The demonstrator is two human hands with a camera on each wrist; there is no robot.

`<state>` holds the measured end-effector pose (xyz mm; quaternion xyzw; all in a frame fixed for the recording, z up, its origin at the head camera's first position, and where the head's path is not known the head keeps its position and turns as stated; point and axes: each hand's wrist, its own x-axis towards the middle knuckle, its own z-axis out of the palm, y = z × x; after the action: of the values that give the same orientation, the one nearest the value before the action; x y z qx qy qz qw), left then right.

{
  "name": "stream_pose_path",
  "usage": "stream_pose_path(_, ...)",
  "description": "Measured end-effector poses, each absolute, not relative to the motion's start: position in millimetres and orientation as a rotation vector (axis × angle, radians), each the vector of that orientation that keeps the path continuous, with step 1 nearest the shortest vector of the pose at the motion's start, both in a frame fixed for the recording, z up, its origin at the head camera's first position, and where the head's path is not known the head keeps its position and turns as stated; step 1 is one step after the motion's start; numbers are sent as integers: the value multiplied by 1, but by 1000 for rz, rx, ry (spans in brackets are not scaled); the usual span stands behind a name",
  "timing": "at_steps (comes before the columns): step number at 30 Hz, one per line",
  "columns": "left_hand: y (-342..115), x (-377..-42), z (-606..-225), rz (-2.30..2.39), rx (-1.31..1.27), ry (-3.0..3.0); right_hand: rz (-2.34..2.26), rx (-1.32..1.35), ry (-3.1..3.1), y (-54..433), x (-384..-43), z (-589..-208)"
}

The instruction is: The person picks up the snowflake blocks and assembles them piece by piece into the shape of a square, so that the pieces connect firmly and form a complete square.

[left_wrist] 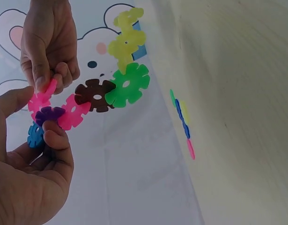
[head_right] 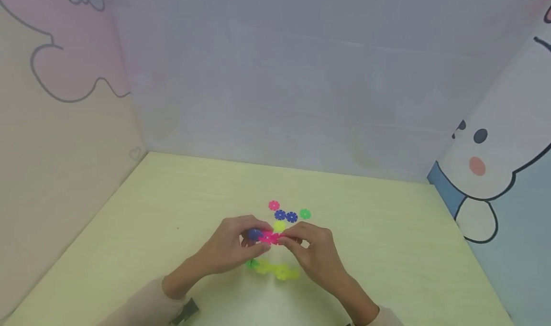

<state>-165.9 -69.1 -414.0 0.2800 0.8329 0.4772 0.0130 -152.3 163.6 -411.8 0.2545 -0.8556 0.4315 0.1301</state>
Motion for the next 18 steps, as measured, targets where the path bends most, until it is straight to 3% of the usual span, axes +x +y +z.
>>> stream_pose_path(11, -72, -166, -414, 1499, 781, 2622, 1434, 698, -2567, 172, -160, -411)
stream_pose_path(18, -75, -164, -415, 1511, 722, 2592, 1490, 401, -2708, 201, -207, -422)
